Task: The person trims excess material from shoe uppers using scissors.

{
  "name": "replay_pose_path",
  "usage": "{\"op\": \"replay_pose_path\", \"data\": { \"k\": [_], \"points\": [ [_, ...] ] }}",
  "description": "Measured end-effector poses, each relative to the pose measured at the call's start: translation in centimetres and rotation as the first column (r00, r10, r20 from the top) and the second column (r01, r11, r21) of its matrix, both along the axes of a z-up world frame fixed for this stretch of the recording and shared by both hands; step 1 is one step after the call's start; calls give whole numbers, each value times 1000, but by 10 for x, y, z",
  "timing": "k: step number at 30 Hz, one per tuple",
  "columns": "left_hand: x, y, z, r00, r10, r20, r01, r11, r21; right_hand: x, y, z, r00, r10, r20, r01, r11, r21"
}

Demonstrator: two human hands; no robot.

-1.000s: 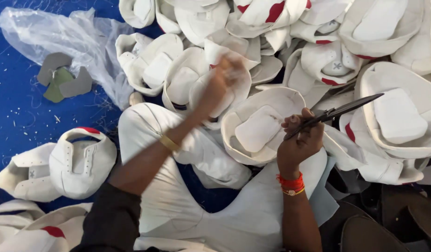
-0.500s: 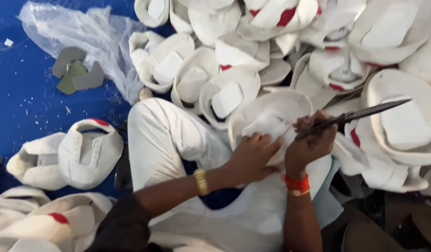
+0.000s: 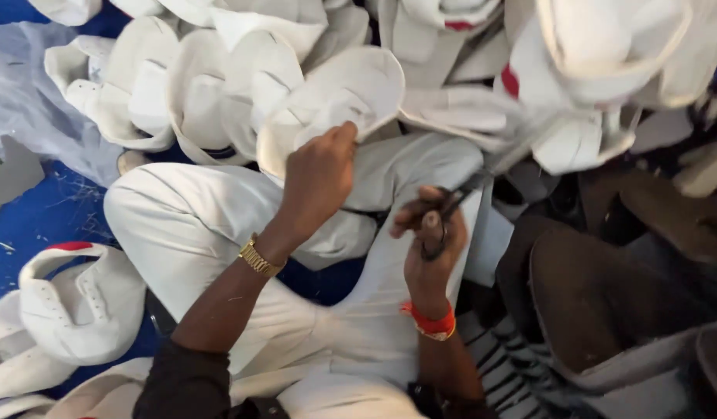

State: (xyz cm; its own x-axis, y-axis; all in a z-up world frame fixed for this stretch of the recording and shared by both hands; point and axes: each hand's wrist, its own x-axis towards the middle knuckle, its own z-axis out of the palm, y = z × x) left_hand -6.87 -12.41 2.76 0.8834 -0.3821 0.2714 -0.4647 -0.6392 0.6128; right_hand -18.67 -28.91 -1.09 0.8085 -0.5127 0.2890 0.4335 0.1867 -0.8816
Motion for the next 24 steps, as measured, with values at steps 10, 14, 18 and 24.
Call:
{"op": "replay_pose_path", "data": {
  "k": [10,14,18,24],
  "points": [
    [-4,33,-7,969,241,60,-230,961,-151,-33,23,-18,565,786,-251,-658,613,438],
    [3,62,-10,934,349,78,-328,923,-200,-7,24,-34,529,756,-386,-720,640,266],
    [2,78,-11,914,401,-58,-399,863,-311,25,32,-14,406,835,-373,-780,529,335],
    [0,80,-11,910,414,-33,-393,834,-388,32,49,24,277,850,-448,-849,435,299]
  ]
}}
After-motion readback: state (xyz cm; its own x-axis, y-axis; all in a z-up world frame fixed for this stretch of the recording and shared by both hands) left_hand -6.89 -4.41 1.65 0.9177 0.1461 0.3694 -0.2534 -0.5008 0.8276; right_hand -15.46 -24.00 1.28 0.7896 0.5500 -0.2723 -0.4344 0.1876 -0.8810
